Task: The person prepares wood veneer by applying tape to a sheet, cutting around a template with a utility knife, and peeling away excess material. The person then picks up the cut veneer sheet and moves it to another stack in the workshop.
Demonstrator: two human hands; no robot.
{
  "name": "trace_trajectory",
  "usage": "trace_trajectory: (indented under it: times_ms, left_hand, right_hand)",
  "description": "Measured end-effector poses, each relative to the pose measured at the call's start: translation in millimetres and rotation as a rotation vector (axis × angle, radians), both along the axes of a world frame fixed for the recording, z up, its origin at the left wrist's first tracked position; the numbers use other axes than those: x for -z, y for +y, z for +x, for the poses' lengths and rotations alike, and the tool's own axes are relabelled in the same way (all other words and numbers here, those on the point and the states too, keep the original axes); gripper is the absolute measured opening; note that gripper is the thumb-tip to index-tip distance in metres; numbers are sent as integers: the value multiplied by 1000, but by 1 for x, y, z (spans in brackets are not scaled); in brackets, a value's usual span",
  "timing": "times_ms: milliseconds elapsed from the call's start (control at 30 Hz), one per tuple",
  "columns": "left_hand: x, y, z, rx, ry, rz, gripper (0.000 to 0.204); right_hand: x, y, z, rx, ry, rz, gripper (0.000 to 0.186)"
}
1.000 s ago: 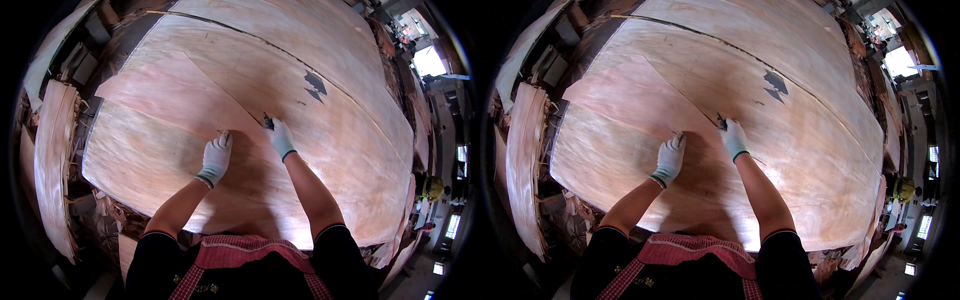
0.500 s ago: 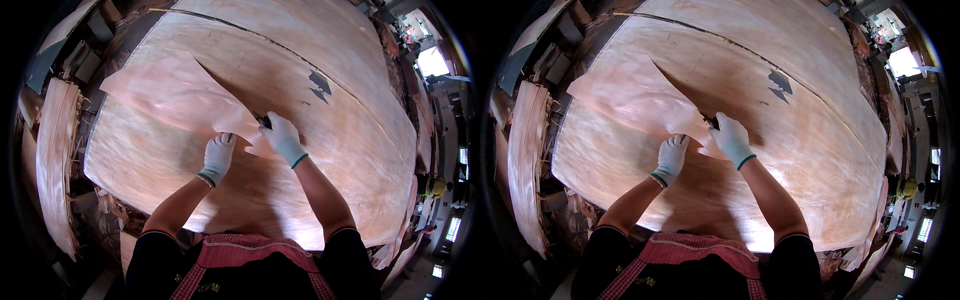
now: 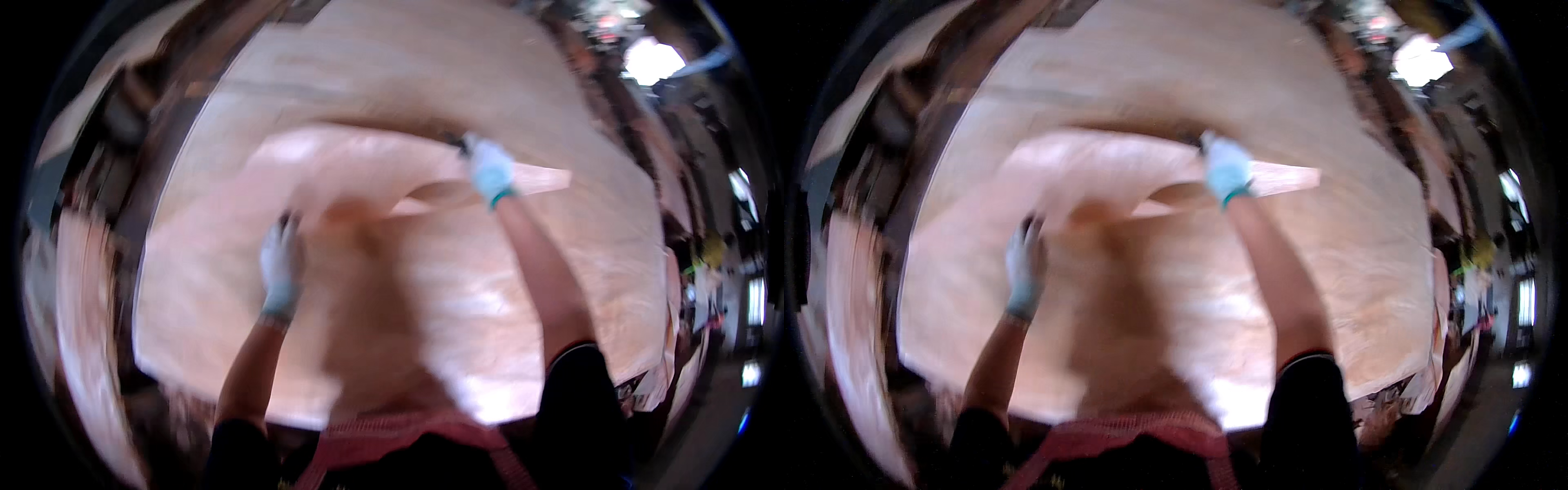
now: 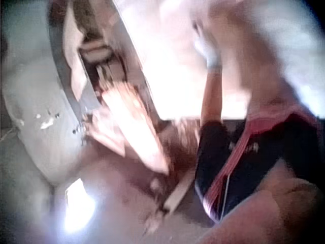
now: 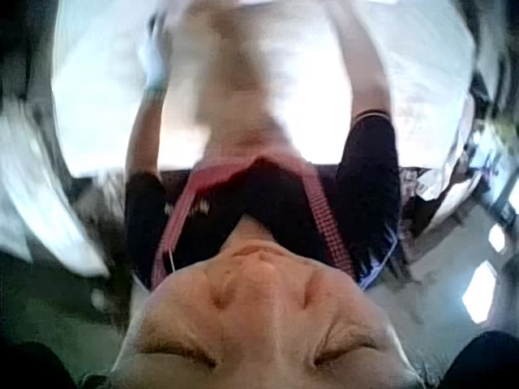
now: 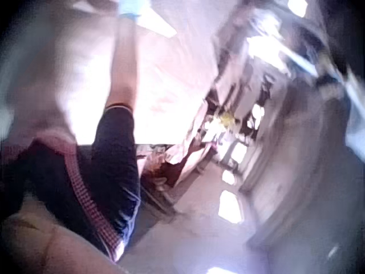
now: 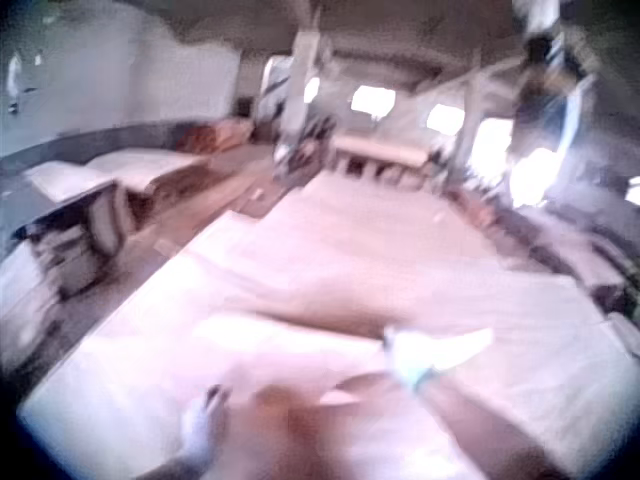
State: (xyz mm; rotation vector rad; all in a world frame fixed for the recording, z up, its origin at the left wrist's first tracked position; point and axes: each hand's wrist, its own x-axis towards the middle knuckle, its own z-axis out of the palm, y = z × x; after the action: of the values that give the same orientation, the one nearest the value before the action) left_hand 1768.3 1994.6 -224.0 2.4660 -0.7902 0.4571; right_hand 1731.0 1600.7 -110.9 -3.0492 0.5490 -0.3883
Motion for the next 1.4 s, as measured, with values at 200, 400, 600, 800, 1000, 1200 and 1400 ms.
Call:
trace_trajectory:
  times_ms: [200,400,600,800,1000,1200,1400]
  left_hand:
    - [106,-14,47,17,156,182,48]
    - [68,-29,54,-41,257,208,45]
    - [-64,-132,24,256,27,-54,39]
    - [-165,-147,-35,510,-111,-261,29]
    - [-217,-155,-71,624,-120,-294,26]
    - [-287,-190,-105,886,278,-562,33]
    - [-354,-234,-145,1117,691,-598,37]
  right_hand:
    - [-7,-82,-36,269,-829,660,27]
    - [-171,-88,-123,77,-1162,815,45]
    - [-259,-31,-101,-11,-1083,866,32]
    - [-250,21,-133,-65,-1082,908,25]
    - [-249,45,-193,-163,-1131,937,18]
    - [-218,60,-213,-52,-1038,1074,16]
    - [-210,82,-246,24,-907,1162,14]
